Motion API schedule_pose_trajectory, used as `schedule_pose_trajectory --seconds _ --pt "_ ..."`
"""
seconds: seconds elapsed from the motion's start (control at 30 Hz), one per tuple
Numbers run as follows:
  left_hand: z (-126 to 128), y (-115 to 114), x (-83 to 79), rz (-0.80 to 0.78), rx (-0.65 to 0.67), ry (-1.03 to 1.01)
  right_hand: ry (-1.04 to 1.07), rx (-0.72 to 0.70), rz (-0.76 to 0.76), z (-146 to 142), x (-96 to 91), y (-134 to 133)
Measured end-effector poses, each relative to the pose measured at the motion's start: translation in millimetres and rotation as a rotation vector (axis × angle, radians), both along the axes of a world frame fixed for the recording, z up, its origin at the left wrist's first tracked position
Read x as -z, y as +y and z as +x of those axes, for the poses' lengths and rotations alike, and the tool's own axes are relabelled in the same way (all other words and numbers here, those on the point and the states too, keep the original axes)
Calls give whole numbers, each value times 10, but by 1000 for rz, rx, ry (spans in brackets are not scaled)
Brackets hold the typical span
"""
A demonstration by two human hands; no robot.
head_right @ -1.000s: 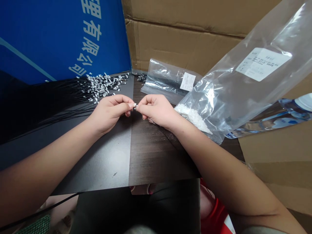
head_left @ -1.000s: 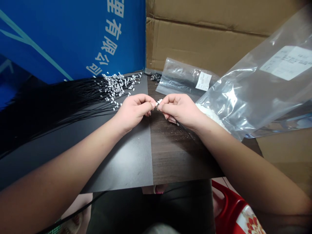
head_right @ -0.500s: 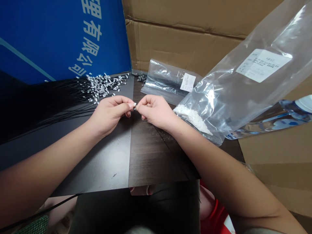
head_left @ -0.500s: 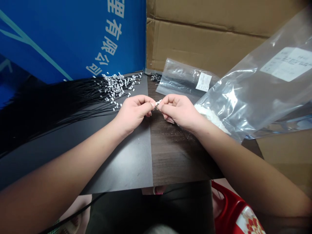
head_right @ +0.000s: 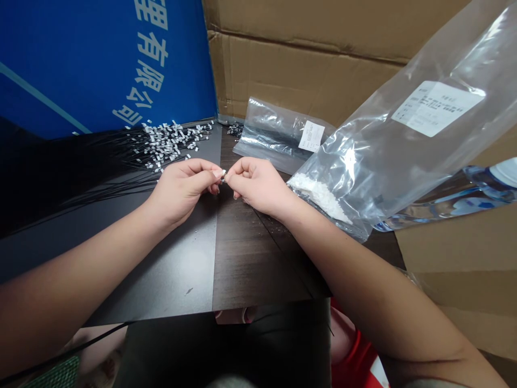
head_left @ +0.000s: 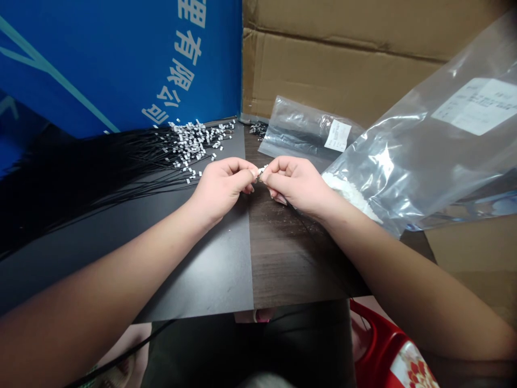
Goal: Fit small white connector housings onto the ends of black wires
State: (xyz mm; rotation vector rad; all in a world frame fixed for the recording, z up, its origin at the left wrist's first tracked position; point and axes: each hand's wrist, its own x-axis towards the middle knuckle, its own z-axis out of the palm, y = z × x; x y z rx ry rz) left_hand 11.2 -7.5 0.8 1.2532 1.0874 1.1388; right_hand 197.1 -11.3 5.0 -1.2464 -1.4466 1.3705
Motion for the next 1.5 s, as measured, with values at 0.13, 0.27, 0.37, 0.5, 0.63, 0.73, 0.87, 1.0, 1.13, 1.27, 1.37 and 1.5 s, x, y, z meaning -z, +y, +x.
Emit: schedule_pose_trajectory --seconds 0.13,0.27,0.37,0.5,0.63,0.73,0.87,1.0,1.13,1.27,1.37,1.5 --pt "10 -6 6 -2 -15 18 17 1 2 1 14 4" --pt "15 -5 7 5 -18 22 47 22 -27 5 15 25" --pt "7 10 4 5 -21 12 55 43 -28 10 -24 40" --pt "-19 44 7 -4 -17 -16 50 67 2 36 -94 56" --pt "-49 72 17 -5 32 -3 22 33 21 75 -121 62" --pt "-63 79 12 2 48 36 -21 -14 24 90 -124 56" --pt "-66 67 -8 1 63 66 -79 -43 35 91 -123 44" --pt "-60 52 -15 -4 76 80 -124 -54 52 91 -112 41" --pt "-57 49 -13 -5 78 77 -143 -62 54 90 -100 36" --pt "-56 61 -8 -12 86 69 -168 -93 92 95 -81 34" --pt "-57 71 -1 -11 87 66 -221 -111 176 102 -48 39" --pt "-57 68 3 -9 81 68 -308 -103 256 103 3 49"
